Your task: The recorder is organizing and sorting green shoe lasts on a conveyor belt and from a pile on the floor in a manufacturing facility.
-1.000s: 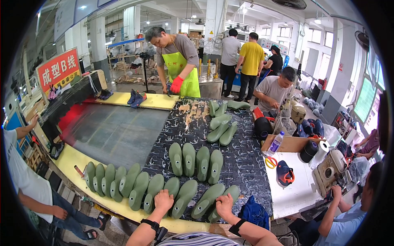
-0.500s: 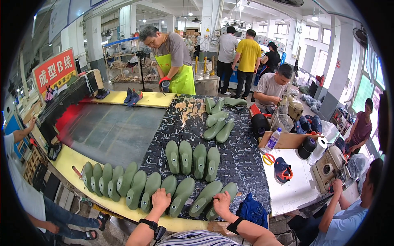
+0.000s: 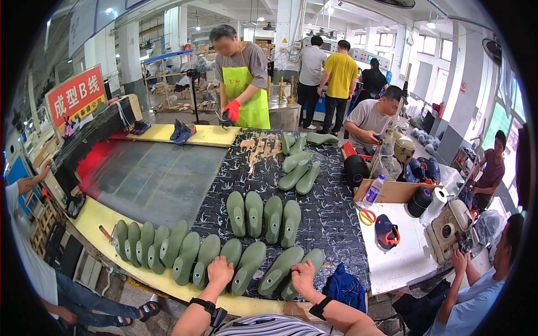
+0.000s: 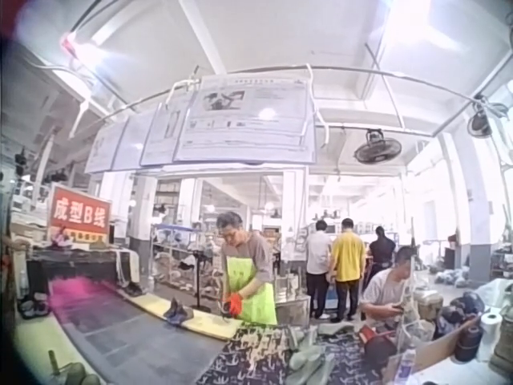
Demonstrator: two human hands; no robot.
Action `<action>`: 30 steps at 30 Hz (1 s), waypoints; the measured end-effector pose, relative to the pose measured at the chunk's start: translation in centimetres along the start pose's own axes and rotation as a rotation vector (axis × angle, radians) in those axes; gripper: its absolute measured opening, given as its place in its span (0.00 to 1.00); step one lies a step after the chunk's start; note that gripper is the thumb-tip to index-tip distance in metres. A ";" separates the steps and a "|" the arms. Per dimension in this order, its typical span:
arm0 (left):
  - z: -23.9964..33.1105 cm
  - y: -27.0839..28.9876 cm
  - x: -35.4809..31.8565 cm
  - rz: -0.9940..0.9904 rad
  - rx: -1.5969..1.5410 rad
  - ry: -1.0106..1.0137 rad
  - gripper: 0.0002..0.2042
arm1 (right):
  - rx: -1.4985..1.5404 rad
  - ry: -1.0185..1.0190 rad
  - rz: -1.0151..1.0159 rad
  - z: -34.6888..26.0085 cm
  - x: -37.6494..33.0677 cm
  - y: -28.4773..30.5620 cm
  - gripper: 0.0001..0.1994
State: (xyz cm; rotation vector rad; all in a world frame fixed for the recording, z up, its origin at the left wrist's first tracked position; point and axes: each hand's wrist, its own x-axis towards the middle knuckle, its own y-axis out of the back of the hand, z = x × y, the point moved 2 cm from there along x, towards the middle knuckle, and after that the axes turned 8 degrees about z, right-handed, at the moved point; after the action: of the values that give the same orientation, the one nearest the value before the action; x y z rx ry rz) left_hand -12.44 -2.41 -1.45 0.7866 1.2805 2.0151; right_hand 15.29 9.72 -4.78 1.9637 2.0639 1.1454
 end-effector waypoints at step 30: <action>-0.2 -0.3 -0.1 0.065 0.001 -0.044 0.15 | -0.022 0.029 0.000 -0.5 0.1 0.3 0.06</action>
State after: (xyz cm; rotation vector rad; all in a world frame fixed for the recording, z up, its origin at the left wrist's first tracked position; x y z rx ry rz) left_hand -12.47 -2.50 -1.81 0.8791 1.2458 2.0368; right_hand 15.31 9.56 -4.20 1.9491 2.0561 1.1988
